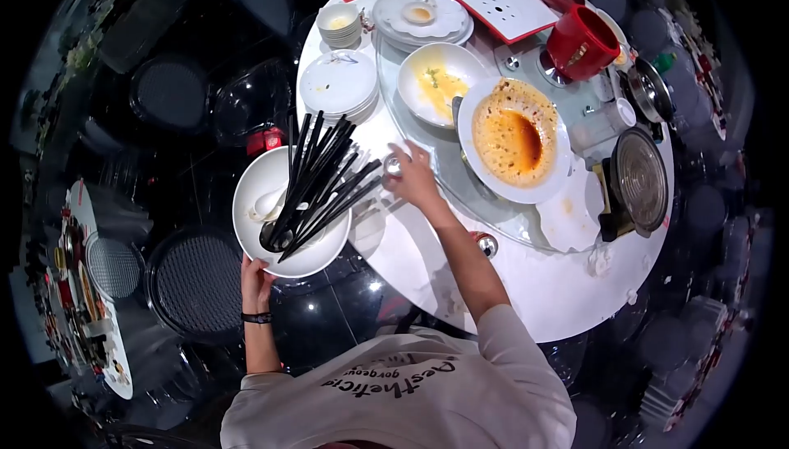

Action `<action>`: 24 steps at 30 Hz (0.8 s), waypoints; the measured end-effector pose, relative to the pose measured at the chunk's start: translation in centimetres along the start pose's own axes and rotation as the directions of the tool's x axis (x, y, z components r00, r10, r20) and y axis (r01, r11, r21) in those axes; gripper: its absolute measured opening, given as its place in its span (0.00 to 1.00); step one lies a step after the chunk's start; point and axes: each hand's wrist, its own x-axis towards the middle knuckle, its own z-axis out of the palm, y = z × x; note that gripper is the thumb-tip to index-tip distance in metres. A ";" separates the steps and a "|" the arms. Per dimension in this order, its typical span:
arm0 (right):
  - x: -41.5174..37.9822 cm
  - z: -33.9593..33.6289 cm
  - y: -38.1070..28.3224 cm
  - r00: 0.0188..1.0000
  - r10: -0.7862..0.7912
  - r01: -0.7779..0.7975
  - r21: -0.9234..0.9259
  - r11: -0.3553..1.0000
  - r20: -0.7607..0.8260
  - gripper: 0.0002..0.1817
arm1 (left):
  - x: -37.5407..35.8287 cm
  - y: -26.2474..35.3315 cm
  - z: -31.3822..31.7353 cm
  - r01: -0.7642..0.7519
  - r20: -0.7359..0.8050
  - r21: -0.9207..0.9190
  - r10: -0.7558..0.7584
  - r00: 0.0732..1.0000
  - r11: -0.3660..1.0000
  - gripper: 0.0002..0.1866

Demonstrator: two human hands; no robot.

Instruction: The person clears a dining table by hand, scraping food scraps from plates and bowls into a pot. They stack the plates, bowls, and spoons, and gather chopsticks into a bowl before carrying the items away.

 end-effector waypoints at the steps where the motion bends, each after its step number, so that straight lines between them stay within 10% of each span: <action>1: 0.4 0.6 0.3 0.999 0.014 -0.014 0.009 1.000 0.037 0.33 | 0.9 -0.6 -0.2 -0.001 0.013 -0.013 0.001 1.000 1.000 0.31; 10: -4.2 0.0 0.0 0.998 0.019 -0.032 -0.217 0.976 -0.061 0.39 | 9.5 -7.3 1.5 0.090 0.136 -0.024 -0.086 0.987 0.996 0.32; 15: -2.3 1.5 1.8 0.981 0.169 -0.194 0.516 0.835 0.095 0.41 | 13.8 -9.3 2.6 0.153 0.197 0.031 -0.156 0.968 0.988 0.32; 24: -7.4 -3.4 -2.4 0.981 0.192 -0.192 0.044 0.980 0.014 0.32 | 15.1 -9.2 5.9 0.182 0.205 0.129 -0.205 0.957 0.975 0.34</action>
